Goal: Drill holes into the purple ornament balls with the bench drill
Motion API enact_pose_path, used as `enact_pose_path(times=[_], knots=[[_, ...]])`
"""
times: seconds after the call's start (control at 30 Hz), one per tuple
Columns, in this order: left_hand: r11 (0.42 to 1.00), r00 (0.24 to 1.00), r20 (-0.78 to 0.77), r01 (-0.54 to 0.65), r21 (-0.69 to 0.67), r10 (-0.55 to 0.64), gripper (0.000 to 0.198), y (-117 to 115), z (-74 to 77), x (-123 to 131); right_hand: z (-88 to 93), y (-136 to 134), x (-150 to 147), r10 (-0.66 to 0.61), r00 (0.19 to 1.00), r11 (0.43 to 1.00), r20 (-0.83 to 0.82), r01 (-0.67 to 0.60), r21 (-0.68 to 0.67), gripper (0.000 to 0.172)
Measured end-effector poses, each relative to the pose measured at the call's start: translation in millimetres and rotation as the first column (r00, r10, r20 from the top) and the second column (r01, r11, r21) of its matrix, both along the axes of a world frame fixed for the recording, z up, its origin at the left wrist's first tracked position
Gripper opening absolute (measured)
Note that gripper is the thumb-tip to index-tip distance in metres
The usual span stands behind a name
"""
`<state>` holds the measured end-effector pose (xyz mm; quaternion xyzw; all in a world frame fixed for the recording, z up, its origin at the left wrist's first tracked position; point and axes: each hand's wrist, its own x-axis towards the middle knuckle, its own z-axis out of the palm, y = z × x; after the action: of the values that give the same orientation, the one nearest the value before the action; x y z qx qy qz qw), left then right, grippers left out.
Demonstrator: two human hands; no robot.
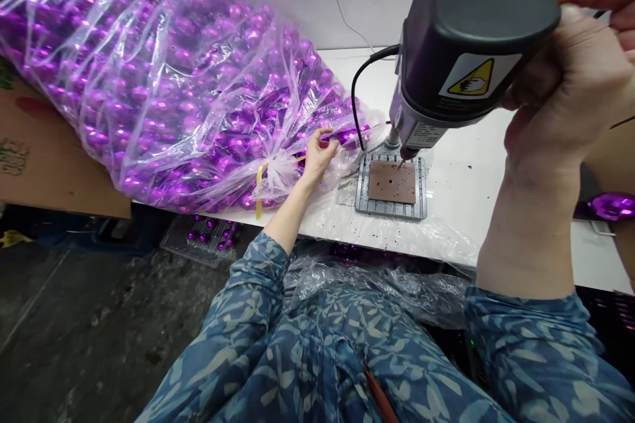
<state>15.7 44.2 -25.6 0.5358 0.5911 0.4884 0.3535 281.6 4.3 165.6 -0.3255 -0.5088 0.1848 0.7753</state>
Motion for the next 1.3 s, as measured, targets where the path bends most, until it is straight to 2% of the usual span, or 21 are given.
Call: enact_pose_path(times=[0.1,0.2,0.3,0.37,0.47,0.57,0.63,0.67,0.73,0.77,0.83,0.9,1.03,1.13,1.3], knots=[[0.993,0.974,-0.214,-0.053,0.104,0.075,0.015,-3,0.7,5,0.5,1,-2,0.008,0.999,0.998,-0.04,-0.006,0.065,0.008],[0.99,0.95,-0.305,-0.022,0.136,0.063,0.021,-2,4.8,19,1.4,2,-5,0.028,0.995,0.997,-0.094,-0.021,0.072,0.008],[0.999,0.921,-0.389,0.011,0.042,0.006,0.036,5,10.3,35,2.6,0,-7,0.049,0.993,0.996,-0.104,-0.042,0.073,0.007],[1.0,0.895,-0.447,-0.01,-0.02,0.0,0.038,10,13.6,40,3.0,-1,-7,0.049,0.995,0.997,-0.091,-0.044,0.066,0.006],[0.994,0.859,-0.511,-0.045,-0.096,-0.01,0.041,17,16.5,40,2.9,-1,-7,0.038,0.994,0.996,-0.098,-0.03,0.082,0.006],[0.992,0.829,-0.554,0.003,-0.124,-0.072,0.04,17,16.9,32,1.8,0,-7,0.047,0.995,0.993,-0.092,-0.037,0.112,0.005],[0.996,0.867,-0.491,0.06,-0.059,-0.081,0.036,12,16.7,24,0.9,1,-6,0.062,0.995,0.991,-0.074,-0.053,0.123,0.006],[0.996,0.908,-0.411,0.085,-0.015,-0.084,0.034,8,17.0,20,0.6,1,-6,0.064,0.995,0.99,-0.07,-0.055,0.13,0.006],[0.992,0.98,-0.167,0.112,0.048,-0.103,0.03,-4,19.1,11,0.4,1,-5,0.076,0.995,0.99,-0.065,-0.068,0.123,0.006],[0.991,0.992,-0.032,0.12,0.059,-0.118,0.03,-11,21.1,6,0.7,0,-5,0.084,0.994,0.99,-0.068,-0.075,0.12,0.006],[0.989,0.971,0.188,0.14,0.049,-0.146,0.035,-26,26.4,-3,1.7,-1,-5,0.095,0.992,0.99,-0.078,-0.086,0.11,0.008],[0.984,0.937,0.302,0.179,0.018,-0.176,0.042,-42,31.8,-9,2.9,-2,-4,0.094,0.992,0.993,-0.086,-0.087,0.083,0.01],[0.955,0.883,0.409,0.285,-0.08,-0.229,0.055,-65,34.6,-6,3.2,-2,-5,0.035,0.995,0.998,-0.098,-0.028,0.064,0.01],[0.93,0.829,0.51,0.342,-0.134,-0.232,0.052,-74,30.2,4,1.6,1,-6,0.02,0.997,0.997,-0.076,-0.014,0.07,0.008],[0.841,0.732,0.612,0.506,-0.194,-0.3,0.053,-80,22.5,19,-0.5,3,-3,0.059,0.997,0.993,-0.046,-0.054,0.107,0.007]])
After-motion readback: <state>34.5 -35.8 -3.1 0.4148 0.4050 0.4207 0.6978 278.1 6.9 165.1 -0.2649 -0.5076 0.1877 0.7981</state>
